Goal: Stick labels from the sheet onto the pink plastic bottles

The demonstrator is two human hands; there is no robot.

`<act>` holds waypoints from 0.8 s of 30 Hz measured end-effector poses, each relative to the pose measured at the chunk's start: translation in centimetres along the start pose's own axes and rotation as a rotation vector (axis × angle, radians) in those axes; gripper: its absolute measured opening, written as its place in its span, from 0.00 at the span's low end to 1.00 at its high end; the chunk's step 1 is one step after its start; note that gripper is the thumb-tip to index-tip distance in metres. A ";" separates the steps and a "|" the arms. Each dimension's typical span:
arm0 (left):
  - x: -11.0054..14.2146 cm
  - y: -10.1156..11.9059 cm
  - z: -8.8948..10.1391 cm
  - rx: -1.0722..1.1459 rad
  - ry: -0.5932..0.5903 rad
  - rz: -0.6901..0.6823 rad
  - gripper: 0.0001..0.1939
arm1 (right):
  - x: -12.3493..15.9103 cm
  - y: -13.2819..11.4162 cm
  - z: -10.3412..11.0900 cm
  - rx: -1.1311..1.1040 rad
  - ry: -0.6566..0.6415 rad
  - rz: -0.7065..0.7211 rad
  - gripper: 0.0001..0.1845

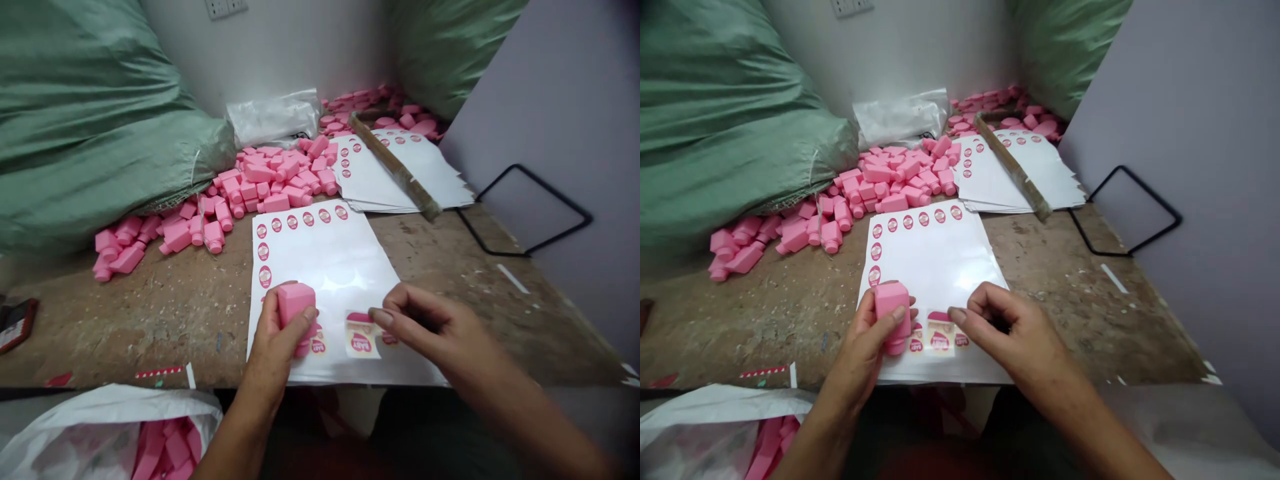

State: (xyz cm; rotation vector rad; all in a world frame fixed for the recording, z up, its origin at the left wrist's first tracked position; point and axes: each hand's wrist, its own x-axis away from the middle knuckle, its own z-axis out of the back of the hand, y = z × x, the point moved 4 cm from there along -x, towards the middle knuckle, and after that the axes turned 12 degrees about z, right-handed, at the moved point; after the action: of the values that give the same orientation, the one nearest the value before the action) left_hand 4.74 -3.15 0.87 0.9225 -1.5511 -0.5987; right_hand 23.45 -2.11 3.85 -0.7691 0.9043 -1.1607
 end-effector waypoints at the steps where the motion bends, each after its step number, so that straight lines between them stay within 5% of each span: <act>1: 0.3 0.0 -0.2 0.031 -0.037 0.020 0.22 | 0.0 -0.5 0.0 -0.010 -0.006 0.011 0.19; 7: 2.1 -0.6 -2.1 0.387 -0.297 0.145 0.24 | 0.1 -2.1 -1.3 -0.067 -0.019 0.060 0.21; 24: 2.6 -1.4 -2.5 0.364 -0.363 0.174 0.26 | 0.5 -1.3 -1.9 0.012 -0.002 0.063 0.16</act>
State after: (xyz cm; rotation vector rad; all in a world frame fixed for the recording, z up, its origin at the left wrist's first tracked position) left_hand 7.42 -5.79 1.71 0.9701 -2.0917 -0.3763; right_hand 21.24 -3.03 4.07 -0.7271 0.9123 -1.1093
